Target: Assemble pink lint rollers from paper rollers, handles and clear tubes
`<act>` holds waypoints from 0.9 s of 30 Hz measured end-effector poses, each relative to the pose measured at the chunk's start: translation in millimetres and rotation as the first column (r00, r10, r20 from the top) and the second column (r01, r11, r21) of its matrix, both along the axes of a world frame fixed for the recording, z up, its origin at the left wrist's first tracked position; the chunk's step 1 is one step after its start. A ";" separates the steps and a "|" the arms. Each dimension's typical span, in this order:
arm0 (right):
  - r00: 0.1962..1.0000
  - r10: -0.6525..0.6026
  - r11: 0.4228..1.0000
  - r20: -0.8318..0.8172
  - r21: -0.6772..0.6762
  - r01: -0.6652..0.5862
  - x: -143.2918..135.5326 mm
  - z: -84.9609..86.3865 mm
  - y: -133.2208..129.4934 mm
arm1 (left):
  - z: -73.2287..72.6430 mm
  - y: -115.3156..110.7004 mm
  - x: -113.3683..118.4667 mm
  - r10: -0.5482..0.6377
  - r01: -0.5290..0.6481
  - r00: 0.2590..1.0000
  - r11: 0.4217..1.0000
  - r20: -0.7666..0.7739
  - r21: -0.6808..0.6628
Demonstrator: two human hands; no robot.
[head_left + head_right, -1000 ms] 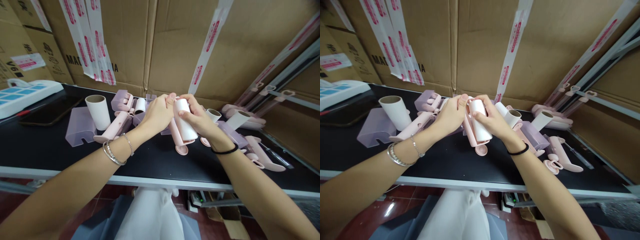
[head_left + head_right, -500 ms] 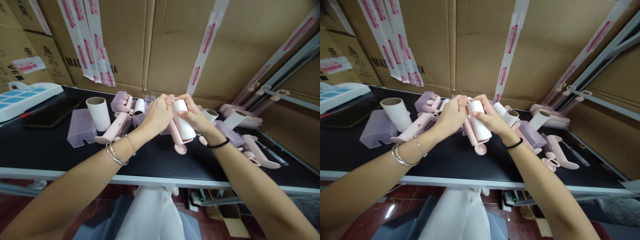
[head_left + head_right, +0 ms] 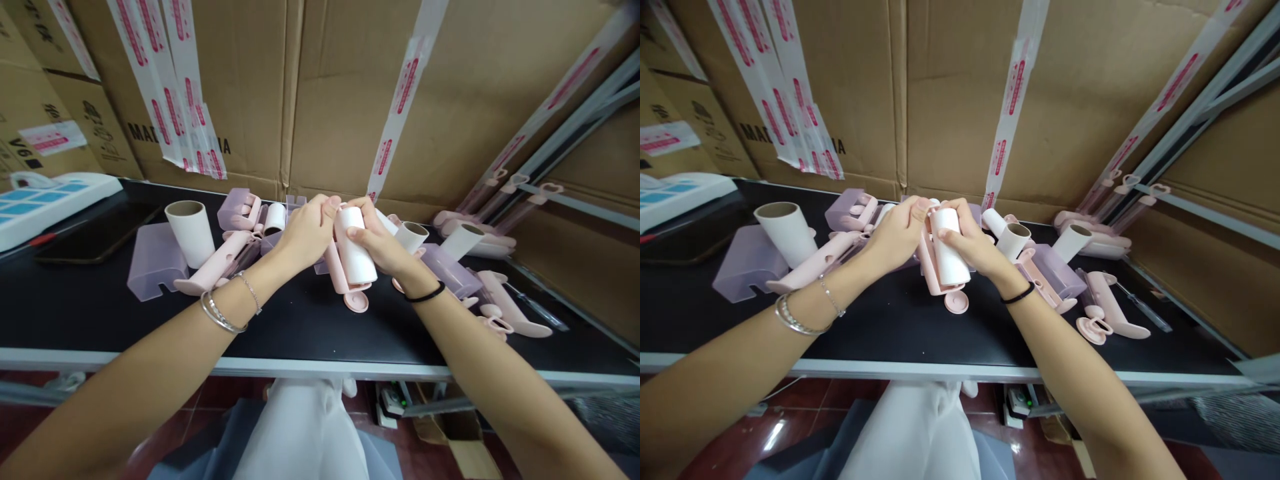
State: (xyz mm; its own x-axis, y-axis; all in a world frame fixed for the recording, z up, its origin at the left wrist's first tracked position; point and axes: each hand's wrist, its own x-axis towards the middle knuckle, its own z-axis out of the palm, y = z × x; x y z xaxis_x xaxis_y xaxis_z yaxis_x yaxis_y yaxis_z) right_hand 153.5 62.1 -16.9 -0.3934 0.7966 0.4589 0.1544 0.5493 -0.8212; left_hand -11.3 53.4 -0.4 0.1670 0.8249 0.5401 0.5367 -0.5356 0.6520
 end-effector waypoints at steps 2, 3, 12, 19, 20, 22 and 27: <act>0.999 -0.027 0.999 -0.019 -0.017 0.027 -0.1 -0.8 -1.1 | 0.5 3.6 -4.0 -0.053 0.052 0.997 0.999 0.053 0.016; 0.998 -0.050 0.999 -0.038 -0.024 0.049 0.3 -0.1 -2.6 | 1.3 4.6 -5.9 -0.090 0.088 0.992 0.996 0.087 0.025; 0.991 -0.132 0.983 -0.022 0.122 0.134 5.2 18.5 -26.7 | 13.3 -7.9 -15.0 -0.299 0.300 0.954 0.937 -0.032 0.176; 0.893 -0.449 0.857 0.030 0.300 0.420 0.2 16.9 -28.7 | 12.0 -14.0 -11.9 -0.075 0.094 0.994 0.960 -0.079 0.264; 0.857 -0.516 0.814 0.006 0.314 0.488 0.2 16.1 -27.5 | 11.9 -14.5 -11.8 -0.065 0.081 0.996 0.959 -0.068 0.271; 0.811 -0.583 0.760 -0.052 0.319 0.566 1.0 14.9 -24.9 | 12.0 -15.8 -11.6 -0.063 0.071 0.997 0.958 -0.039 0.279; 0.814 -0.544 0.757 -0.204 0.299 0.581 6.4 17.0 -21.6 | 12.1 -17.2 -11.0 -0.060 0.055 0.998 0.960 0.010 0.275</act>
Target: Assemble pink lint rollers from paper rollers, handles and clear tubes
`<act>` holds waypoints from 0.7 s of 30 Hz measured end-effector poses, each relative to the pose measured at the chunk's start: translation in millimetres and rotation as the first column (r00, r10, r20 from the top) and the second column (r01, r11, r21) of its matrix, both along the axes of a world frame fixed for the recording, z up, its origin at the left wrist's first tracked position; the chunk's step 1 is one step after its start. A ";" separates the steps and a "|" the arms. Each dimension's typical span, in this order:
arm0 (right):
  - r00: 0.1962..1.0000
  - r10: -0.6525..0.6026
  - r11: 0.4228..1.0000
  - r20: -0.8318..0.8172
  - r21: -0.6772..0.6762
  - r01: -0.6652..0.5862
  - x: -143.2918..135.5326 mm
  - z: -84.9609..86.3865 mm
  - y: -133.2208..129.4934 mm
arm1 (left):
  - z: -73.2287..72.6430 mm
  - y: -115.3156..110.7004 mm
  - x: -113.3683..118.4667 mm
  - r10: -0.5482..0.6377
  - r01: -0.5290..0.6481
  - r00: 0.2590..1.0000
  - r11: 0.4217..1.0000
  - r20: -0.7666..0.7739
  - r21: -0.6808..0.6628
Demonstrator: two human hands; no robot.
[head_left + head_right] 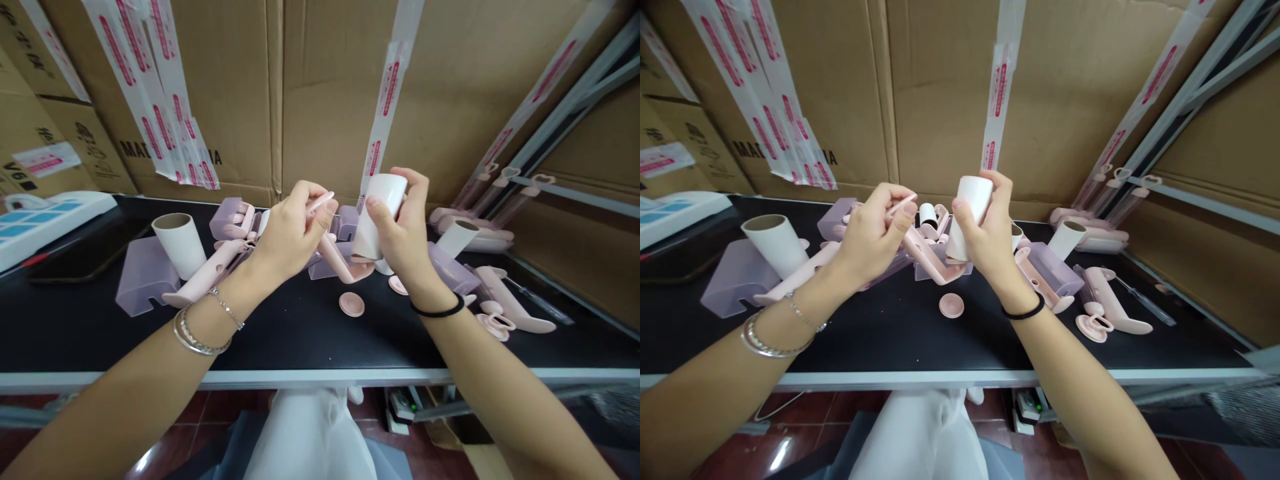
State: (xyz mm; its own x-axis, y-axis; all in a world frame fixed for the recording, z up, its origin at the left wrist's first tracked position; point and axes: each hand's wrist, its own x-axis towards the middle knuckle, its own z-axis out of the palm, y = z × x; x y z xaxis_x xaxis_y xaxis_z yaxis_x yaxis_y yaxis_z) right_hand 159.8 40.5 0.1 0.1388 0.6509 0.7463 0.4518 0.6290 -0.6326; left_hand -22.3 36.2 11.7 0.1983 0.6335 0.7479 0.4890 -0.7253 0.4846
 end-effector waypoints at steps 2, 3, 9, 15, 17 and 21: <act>0.999 0.006 0.999 -0.035 0.038 -0.004 3.5 2.5 0.4 | -0.1 1.0 -0.4 0.011 -0.011 1.000 1.000 0.015 0.000; 0.999 0.000 0.998 -0.048 0.056 0.002 5.5 3.8 0.8 | -0.2 1.8 -0.8 0.013 -0.013 1.000 1.000 0.025 0.005; 0.988 0.005 0.998 -0.157 0.058 0.004 15.1 6.6 5.7 | -1.5 7.2 -3.5 0.009 -0.009 0.998 1.000 0.070 -0.008; 0.988 0.025 1.000 -0.154 0.006 -0.024 17.9 1.9 11.8 | -3.8 10.0 -4.4 0.008 -0.008 0.998 1.000 0.063 0.001; 0.991 0.026 1.000 -0.129 0.000 -0.027 19.4 1.1 13.2 | -3.7 10.0 -4.4 0.009 -0.009 0.999 1.000 0.051 0.000; 1.000 -0.014 1.000 -0.020 0.010 0.014 22.7 0.5 14.9 | -3.1 9.6 -4.2 0.003 -0.003 0.999 1.000 0.036 0.002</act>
State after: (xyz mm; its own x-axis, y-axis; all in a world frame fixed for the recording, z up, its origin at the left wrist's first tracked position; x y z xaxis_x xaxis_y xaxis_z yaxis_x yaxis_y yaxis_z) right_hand 182.5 55.4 0.6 0.1627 0.6411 0.7500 0.4483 0.6291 -0.6350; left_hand -26.6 45.8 8.6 0.1696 0.6326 0.7557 0.4737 -0.7247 0.5004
